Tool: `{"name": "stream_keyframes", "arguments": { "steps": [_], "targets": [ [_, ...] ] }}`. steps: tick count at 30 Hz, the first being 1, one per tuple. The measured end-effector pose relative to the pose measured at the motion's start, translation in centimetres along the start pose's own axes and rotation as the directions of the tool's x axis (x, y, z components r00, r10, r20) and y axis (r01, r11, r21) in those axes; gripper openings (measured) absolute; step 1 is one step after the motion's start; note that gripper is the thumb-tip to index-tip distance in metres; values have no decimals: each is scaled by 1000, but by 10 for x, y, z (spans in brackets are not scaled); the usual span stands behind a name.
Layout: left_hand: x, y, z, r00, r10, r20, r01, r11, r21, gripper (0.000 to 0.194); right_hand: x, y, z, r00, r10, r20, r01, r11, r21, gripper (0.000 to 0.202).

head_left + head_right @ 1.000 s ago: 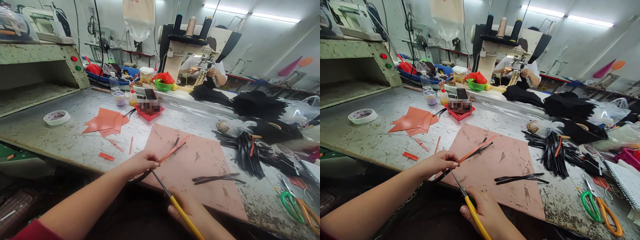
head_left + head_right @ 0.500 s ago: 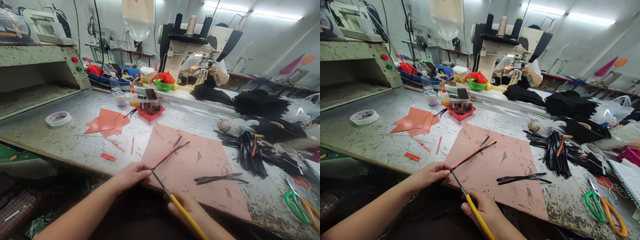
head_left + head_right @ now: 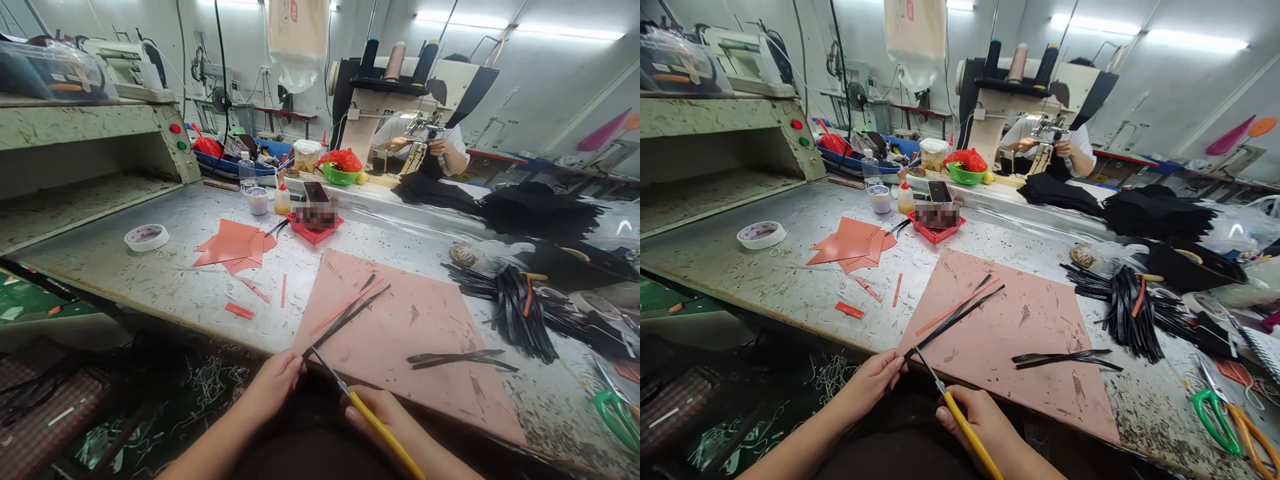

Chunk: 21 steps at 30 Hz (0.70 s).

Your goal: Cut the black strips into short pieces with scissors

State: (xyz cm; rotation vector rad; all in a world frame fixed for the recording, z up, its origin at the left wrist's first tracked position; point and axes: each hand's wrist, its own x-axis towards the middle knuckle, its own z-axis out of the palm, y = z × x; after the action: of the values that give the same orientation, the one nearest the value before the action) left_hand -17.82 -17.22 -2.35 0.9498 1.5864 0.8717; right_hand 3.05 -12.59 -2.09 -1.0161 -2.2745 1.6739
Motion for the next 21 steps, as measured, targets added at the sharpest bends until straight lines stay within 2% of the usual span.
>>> {"name": "stream_keyframes", "arguments": {
  "steps": [3,5,8,10,13,15,17,19,21],
  "targets": [
    [-5,-7,-7,999,13,-32,-13,1000,-1,35,-4,-19,-14,1000,-5,21,7,996,-90,43],
    [-7,-11,-14,997,24,-76,-25,1000,-9,35,3,-36,-25,1000,-26,-12,23,975,-220,32],
    [-10,-18,-24,960,65,-271,-90,993,-82,37,34,-56,-36,990,-140,-3,117,835,-538,38],
    [-13,-22,-33,882,63,-468,-164,970,-179,37,66,-64,-38,971,-219,96,225,696,-682,41],
    [-21,-25,-53,707,-13,-707,-283,911,-300,41,109,-71,-35,926,-252,280,376,567,-733,42],
    [-31,-25,-69,592,-89,-801,-341,873,-348,46,127,-75,-34,872,-256,417,489,480,-728,40],
    [-41,-25,-84,504,-182,-844,-356,847,-395,49,135,-79,-34,815,-259,519,580,404,-708,38],
    [-51,-25,-96,446,-246,-861,-354,835,-422,47,136,-80,-34,775,-266,573,631,349,-692,33],
    [-58,-25,-102,430,-263,-864,-345,836,-426,43,136,-79,-34,755,-276,595,656,315,-686,29]
  ]
}}
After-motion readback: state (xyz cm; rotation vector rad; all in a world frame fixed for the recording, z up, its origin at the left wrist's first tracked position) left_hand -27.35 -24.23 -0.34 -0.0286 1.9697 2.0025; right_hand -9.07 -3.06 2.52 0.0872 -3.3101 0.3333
